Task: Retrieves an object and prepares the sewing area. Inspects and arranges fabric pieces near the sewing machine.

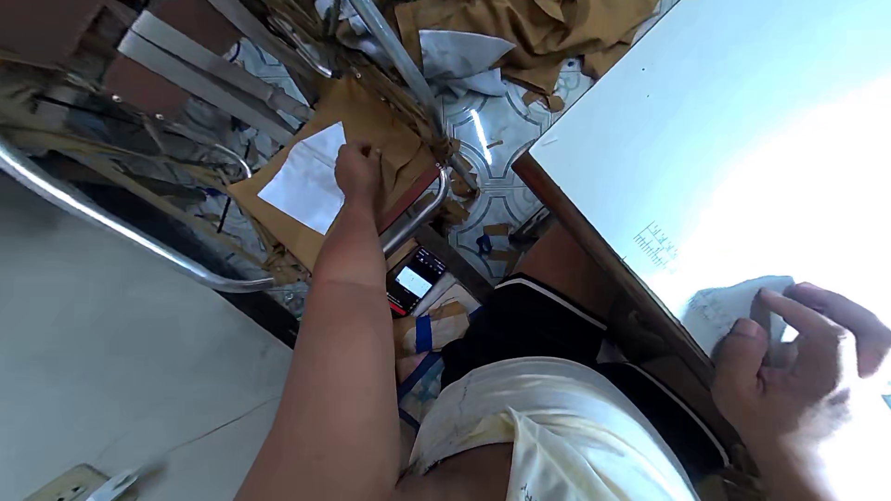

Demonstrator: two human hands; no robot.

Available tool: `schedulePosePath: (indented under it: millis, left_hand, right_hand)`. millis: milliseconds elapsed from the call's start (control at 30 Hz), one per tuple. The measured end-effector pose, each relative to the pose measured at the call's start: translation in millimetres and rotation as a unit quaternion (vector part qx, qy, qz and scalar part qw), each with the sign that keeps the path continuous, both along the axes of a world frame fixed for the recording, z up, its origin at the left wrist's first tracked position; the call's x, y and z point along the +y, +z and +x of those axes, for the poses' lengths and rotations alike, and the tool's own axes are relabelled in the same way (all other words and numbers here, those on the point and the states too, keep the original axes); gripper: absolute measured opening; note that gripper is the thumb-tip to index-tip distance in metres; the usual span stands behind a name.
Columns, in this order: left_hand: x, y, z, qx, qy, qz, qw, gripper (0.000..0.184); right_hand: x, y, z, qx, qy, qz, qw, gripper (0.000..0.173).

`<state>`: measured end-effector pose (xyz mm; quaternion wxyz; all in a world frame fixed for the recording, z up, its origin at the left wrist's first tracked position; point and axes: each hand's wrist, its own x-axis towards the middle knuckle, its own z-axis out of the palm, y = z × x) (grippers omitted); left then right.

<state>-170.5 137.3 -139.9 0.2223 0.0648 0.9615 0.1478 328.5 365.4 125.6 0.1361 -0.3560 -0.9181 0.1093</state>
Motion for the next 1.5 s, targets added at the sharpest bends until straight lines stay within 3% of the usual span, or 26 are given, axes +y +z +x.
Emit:
schedulePosePath:
  millis: [200,400,500,633,833,1033,1500]
  left_hand:
    - [-2,-4,-5,-0.003,0.016,-0.013,1.000,0.038]
    - [-18,-3,-2,0.016,0.037,0.072,0.997,0.039]
    - [-21,7,10,-0.010,-0.008,0.097,0.995,0.039]
    - [-16,12,25,-0.073,-0.110,0.021,0.991,0.040]
    - [7,7,35,-0.009,-0.175,-0.022,0.984,0.058]
    - [18,-2,30,-0.037,-0.116,0.048,0.991,0.037]
    - [5,-11,23,-0.064,0.007,0.160,0.985,0.038]
  right_hand:
    - [1,-2,2,0.010,-0.007,-0.013,1.000,0.039]
    - [1,-3,4,0.008,-0.008,-0.021,1.000,0.039]
    - [1,-4,6,0.014,-0.005,-0.028,0.999,0.040]
    - [1,-4,7,0.015,-0.002,-0.027,1.000,0.039]
    - [0,-3,7,0.007,-0.010,-0.023,1.000,0.039]
    - [0,-1,4,0.009,-0.008,-0.013,1.000,0.038]
    - [1,-2,5,0.013,-0.002,-0.014,1.000,0.037]
